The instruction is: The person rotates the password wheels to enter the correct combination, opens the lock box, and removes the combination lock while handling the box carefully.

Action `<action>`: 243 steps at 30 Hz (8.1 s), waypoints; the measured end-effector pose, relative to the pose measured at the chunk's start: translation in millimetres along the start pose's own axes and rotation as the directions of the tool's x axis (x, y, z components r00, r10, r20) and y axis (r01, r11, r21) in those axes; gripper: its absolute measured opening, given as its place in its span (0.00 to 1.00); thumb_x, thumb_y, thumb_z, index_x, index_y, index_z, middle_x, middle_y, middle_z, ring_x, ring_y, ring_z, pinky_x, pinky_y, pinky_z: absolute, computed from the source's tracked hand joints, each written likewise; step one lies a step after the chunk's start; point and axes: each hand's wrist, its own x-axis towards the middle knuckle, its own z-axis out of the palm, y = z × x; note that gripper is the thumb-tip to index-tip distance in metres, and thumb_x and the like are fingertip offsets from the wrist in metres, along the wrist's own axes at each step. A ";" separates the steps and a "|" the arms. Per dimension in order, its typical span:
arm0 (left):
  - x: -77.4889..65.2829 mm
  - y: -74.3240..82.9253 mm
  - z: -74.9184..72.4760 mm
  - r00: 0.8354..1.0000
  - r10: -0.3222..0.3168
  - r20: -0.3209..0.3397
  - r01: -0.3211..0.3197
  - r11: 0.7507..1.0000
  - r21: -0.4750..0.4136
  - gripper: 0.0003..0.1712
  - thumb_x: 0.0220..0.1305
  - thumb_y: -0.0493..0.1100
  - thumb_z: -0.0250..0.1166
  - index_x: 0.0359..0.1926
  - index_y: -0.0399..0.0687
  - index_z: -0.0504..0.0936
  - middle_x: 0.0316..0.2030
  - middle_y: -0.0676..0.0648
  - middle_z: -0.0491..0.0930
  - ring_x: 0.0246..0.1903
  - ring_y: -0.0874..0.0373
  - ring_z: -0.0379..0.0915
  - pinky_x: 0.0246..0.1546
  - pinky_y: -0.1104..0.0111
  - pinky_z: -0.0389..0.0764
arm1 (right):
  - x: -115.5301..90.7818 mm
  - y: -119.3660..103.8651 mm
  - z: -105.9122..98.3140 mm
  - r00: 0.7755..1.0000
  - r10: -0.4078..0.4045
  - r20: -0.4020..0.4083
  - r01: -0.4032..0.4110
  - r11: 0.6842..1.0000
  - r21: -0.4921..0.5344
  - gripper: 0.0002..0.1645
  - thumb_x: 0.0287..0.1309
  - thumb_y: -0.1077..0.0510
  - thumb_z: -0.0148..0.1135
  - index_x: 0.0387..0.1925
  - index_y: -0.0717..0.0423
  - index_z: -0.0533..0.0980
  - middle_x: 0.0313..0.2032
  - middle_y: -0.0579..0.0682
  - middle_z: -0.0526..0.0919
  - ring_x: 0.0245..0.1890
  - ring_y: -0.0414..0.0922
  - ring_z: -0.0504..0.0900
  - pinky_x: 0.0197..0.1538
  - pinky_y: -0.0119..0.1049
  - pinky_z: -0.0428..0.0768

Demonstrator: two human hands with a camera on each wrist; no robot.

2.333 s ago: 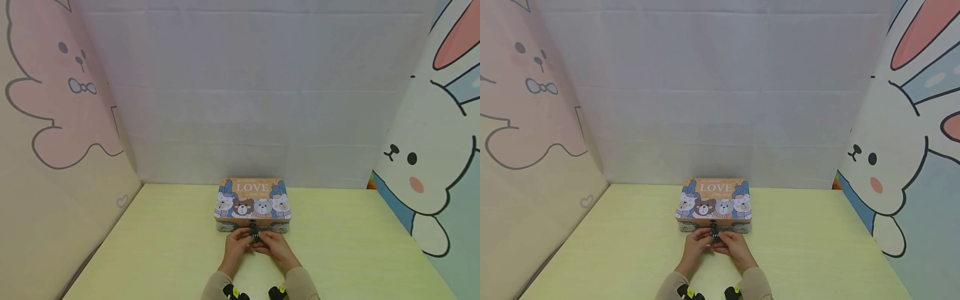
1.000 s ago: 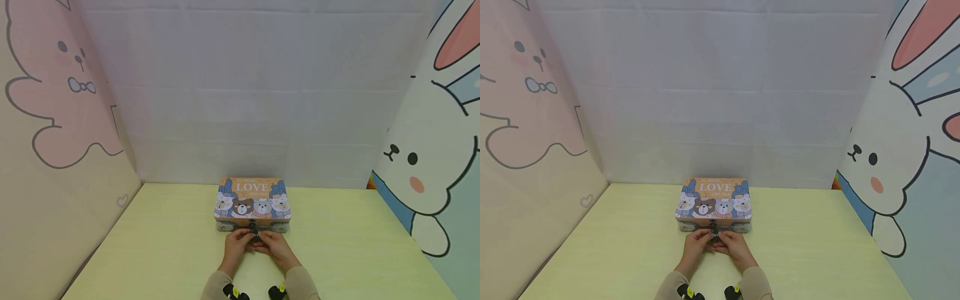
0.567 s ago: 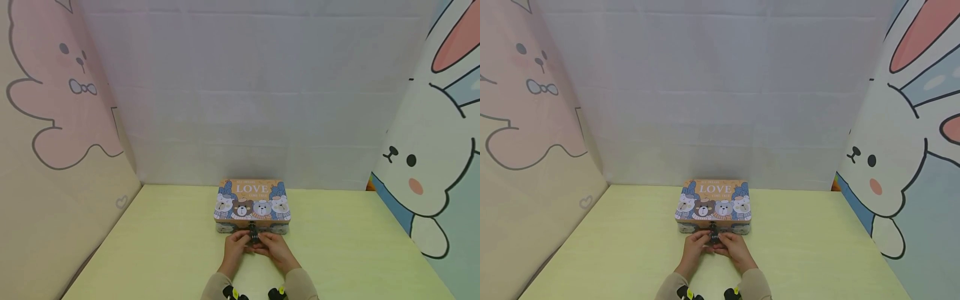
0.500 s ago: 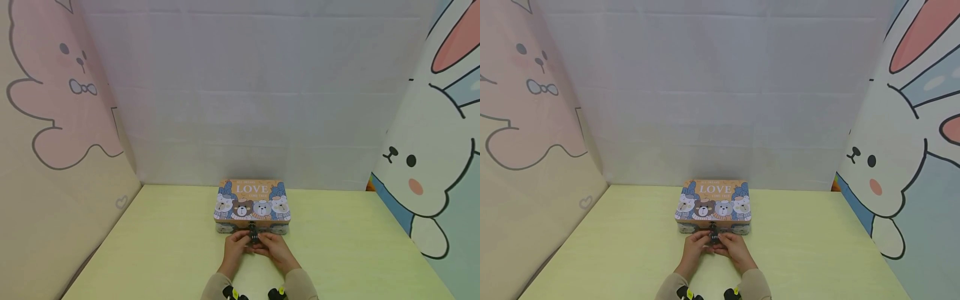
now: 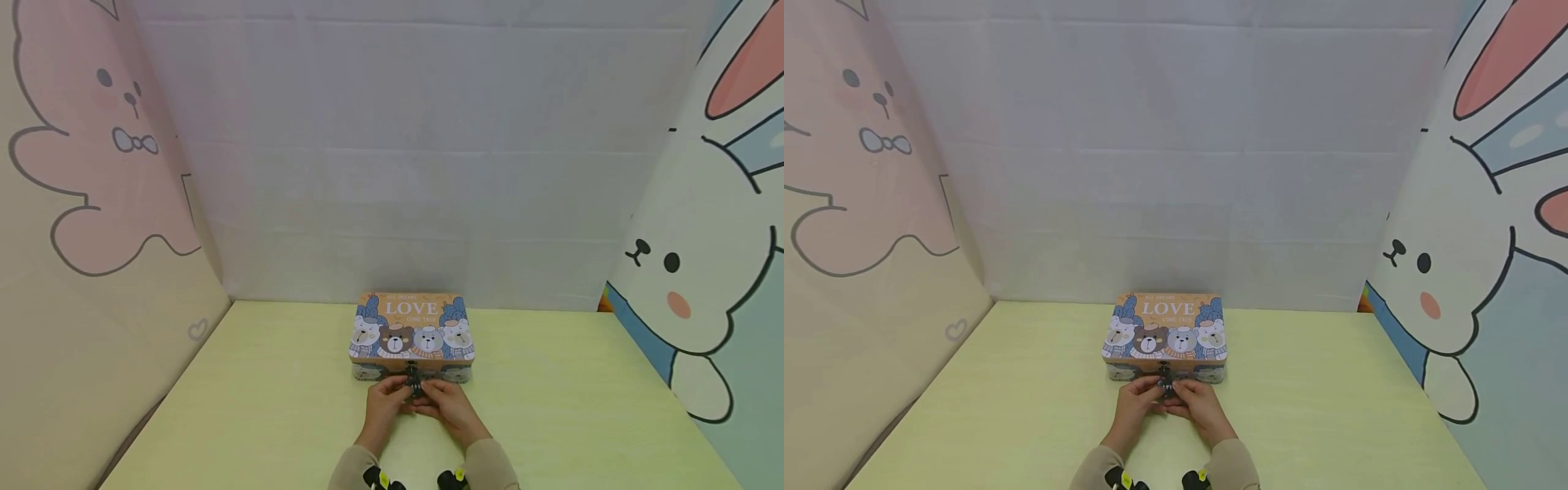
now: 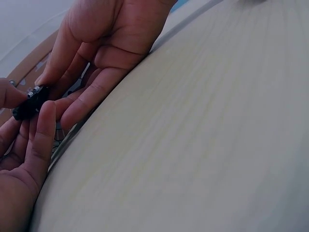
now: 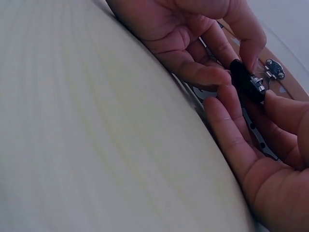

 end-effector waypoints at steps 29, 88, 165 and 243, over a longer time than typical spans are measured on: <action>-9.2 39.0 10.2 0.995 -0.099 -0.022 0.101 0.992 0.080 0.14 0.60 0.27 0.64 0.44 0.17 0.79 0.38 0.32 0.83 0.20 0.56 0.82 0.24 0.66 0.87 | 0.0 -1.0 -0.1 1.000 -0.011 -0.002 0.011 1.000 -0.002 0.17 0.74 0.67 0.48 0.52 0.79 0.73 0.34 0.52 0.81 0.32 0.41 0.84 0.44 0.35 0.87; 4.5 1.4 2.1 0.986 -0.166 -0.028 0.166 0.986 -0.006 0.17 0.58 0.27 0.65 0.49 0.20 0.79 0.33 0.42 0.84 0.24 0.57 0.81 0.26 0.66 0.88 | -2.8 -3.0 1.0 1.000 -0.011 0.000 0.011 1.000 -0.021 0.13 0.74 0.67 0.48 0.46 0.74 0.76 0.34 0.52 0.81 0.33 0.42 0.84 0.44 0.35 0.87; 3.2 5.4 3.5 0.987 -0.159 -0.031 0.160 0.987 0.015 0.15 0.61 0.27 0.64 0.47 0.18 0.78 0.36 0.36 0.84 0.26 0.53 0.83 0.27 0.64 0.88 | -0.8 -2.6 0.5 1.000 -0.010 -0.009 0.010 0.999 -0.046 0.15 0.74 0.67 0.47 0.50 0.79 0.73 0.35 0.52 0.82 0.33 0.41 0.84 0.44 0.35 0.87; 3.6 6.4 3.4 0.983 -0.183 -0.027 0.184 0.983 0.002 0.12 0.62 0.28 0.64 0.44 0.19 0.79 0.35 0.39 0.84 0.21 0.57 0.81 0.25 0.66 0.88 | -1.6 -0.7 -0.4 1.000 -0.010 -0.009 0.009 1.000 -0.023 0.15 0.74 0.67 0.47 0.51 0.76 0.74 0.35 0.52 0.81 0.33 0.42 0.84 0.44 0.35 0.87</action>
